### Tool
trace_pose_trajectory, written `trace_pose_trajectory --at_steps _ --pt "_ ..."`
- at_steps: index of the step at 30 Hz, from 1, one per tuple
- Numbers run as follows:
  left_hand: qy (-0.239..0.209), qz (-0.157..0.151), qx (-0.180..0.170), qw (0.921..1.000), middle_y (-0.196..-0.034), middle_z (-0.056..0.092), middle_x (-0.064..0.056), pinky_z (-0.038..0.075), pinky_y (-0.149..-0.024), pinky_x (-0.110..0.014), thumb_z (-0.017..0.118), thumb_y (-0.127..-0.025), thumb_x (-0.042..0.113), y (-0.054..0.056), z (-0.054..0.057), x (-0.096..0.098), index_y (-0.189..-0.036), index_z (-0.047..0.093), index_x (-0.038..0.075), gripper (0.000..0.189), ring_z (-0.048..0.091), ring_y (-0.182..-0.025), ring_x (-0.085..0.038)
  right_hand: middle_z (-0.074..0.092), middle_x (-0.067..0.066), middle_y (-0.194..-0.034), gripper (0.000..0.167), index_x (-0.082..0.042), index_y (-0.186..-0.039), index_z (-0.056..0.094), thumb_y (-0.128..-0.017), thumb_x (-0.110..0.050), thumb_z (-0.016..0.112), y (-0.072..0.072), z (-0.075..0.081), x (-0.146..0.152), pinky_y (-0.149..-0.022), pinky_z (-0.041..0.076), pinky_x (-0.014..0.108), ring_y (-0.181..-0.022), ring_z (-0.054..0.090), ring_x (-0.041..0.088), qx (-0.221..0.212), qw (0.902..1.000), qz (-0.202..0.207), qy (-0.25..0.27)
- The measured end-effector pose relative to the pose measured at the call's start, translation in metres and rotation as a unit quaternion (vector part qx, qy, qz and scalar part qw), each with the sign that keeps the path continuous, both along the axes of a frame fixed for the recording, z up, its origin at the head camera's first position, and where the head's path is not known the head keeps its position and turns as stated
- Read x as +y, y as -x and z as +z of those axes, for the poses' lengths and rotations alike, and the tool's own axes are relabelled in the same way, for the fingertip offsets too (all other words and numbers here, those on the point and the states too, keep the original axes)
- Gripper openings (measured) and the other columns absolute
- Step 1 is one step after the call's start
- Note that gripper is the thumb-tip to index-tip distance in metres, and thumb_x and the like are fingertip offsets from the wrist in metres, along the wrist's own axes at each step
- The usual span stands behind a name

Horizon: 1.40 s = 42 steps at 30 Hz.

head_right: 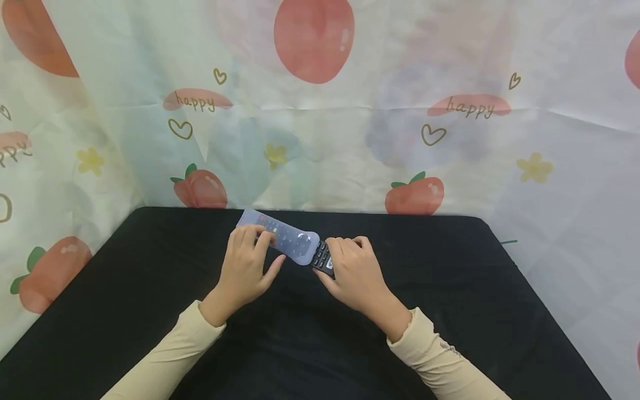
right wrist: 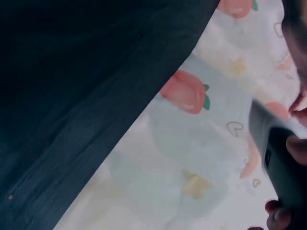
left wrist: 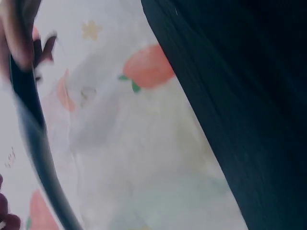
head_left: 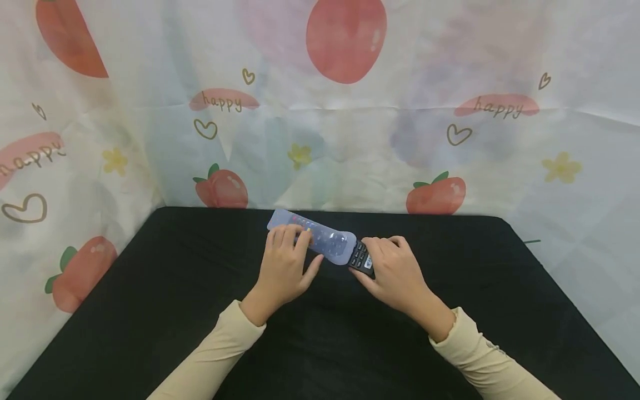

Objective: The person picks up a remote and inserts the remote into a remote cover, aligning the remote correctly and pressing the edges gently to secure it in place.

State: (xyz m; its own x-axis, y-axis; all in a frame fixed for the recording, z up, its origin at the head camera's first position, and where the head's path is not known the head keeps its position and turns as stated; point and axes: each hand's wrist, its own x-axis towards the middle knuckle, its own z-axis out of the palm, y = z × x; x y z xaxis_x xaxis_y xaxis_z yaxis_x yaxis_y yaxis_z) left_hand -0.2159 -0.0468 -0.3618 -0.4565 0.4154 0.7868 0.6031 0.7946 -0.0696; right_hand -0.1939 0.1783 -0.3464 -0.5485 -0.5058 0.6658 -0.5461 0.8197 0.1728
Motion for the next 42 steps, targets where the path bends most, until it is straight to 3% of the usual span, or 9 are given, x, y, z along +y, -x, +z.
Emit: trace_pose_trajectory --at_steps 3,6,13,18,19,23,27,33,42 --pt "-0.006 0.018 0.021 0.9996 -0.074 0.052 -0.003 0.042 -0.08 -0.04 0.068 -0.077 0.05 -0.006 0.001 0.01 -0.075 0.053 0.012 0.041 0.051 -0.078 -0.022 0.065 0.01 -0.082 0.052 0.002 -0.101 0.06 -0.071 -0.036 0.077 0.0 -0.001 -0.008 -0.074 0.047 0.044 -0.072 0.063 0.023 0.011 0.9995 -0.015 0.025" --pt "-0.006 0.042 0.019 0.9989 -0.067 0.052 0.0 0.043 -0.078 -0.039 0.067 -0.075 0.058 -0.009 0.0 0.019 -0.068 0.053 0.013 0.048 0.052 -0.073 -0.02 0.064 0.012 -0.083 0.052 0.003 -0.103 0.06 -0.07 -0.033 0.077 0.0 -0.001 -0.014 -0.074 0.046 0.044 -0.072 0.062 0.024 0.016 0.9985 -0.021 0.048" --pt "-0.039 0.059 0.012 0.9974 -0.067 0.054 -0.001 0.043 -0.078 -0.038 0.07 -0.08 0.039 -0.011 0.0 0.025 -0.071 0.055 0.012 0.032 0.054 -0.073 -0.02 0.061 0.014 -0.089 0.059 0.005 -0.109 0.056 -0.071 -0.033 0.079 -0.001 -0.002 -0.024 -0.077 0.045 0.044 -0.075 0.061 0.024 -0.006 0.9961 -0.022 0.086" --pt "-0.029 0.079 0.046 0.9954 -0.069 0.057 -0.003 0.044 -0.078 -0.038 0.069 -0.079 0.028 -0.009 0.0 0.025 -0.072 0.058 0.009 0.023 0.054 -0.072 -0.02 0.06 0.017 -0.093 0.062 0.007 -0.111 0.053 -0.078 -0.041 0.073 -0.002 -0.004 -0.028 -0.078 0.045 0.045 -0.077 0.06 0.026 -0.015 0.9954 -0.018 0.093" --pt "-0.026 0.084 0.055 0.9946 -0.068 0.058 -0.004 0.044 -0.078 -0.037 0.069 -0.078 0.026 -0.008 0.0 0.025 -0.072 0.058 0.008 0.022 0.054 -0.071 -0.02 0.06 0.017 -0.093 0.061 0.007 -0.111 0.053 -0.082 -0.045 0.067 -0.001 -0.004 -0.029 -0.077 0.045 0.045 -0.076 0.059 0.026 -0.016 0.9952 -0.017 0.095" --pt "-0.02 0.101 0.087 0.9909 -0.066 0.057 -0.003 0.045 -0.075 -0.035 0.07 -0.074 0.02 -0.004 0.001 0.027 -0.07 0.058 0.007 0.018 0.053 -0.068 -0.019 0.058 0.016 -0.09 0.057 0.007 -0.111 0.053 -0.082 -0.04 0.068 -0.001 -0.003 -0.031 -0.077 0.046 0.044 -0.074 0.057 0.024 -0.017 0.9943 -0.014 0.105" --pt "0.0 0.088 0.111 0.9899 -0.068 0.058 -0.002 0.045 -0.076 -0.033 0.072 -0.074 0.017 -0.002 0.003 0.026 -0.071 0.059 0.009 0.016 0.054 -0.071 -0.018 0.057 0.014 -0.085 0.052 0.006 -0.107 0.055 -0.077 -0.034 0.071 -0.001 0.0 -0.031 -0.076 0.045 0.044 -0.072 0.055 0.024 0.005 0.9942 -0.021 0.105" --pt "0.053 0.032 0.136 0.9887 -0.072 0.058 0.0 0.046 -0.08 -0.032 0.071 -0.076 0.017 0.001 0.002 0.022 -0.074 0.059 0.01 0.014 0.055 -0.074 -0.016 0.057 0.013 -0.079 0.051 0.005 -0.103 0.058 -0.076 -0.037 0.07 -0.003 0.0 -0.034 -0.073 0.045 0.045 -0.069 0.055 0.025 0.039 0.994 -0.034 0.097" --pt "0.05 0.009 0.157 0.9863 -0.072 0.057 0.001 0.045 -0.08 -0.032 0.069 -0.076 0.017 -0.002 0.007 0.024 -0.074 0.059 0.011 0.012 0.053 -0.073 -0.015 0.057 0.015 -0.078 0.049 0.007 -0.102 0.057 -0.076 -0.033 0.069 -0.001 -0.001 -0.04 -0.072 0.042 0.044 -0.066 0.055 0.027 0.046 0.9921 -0.048 0.107"
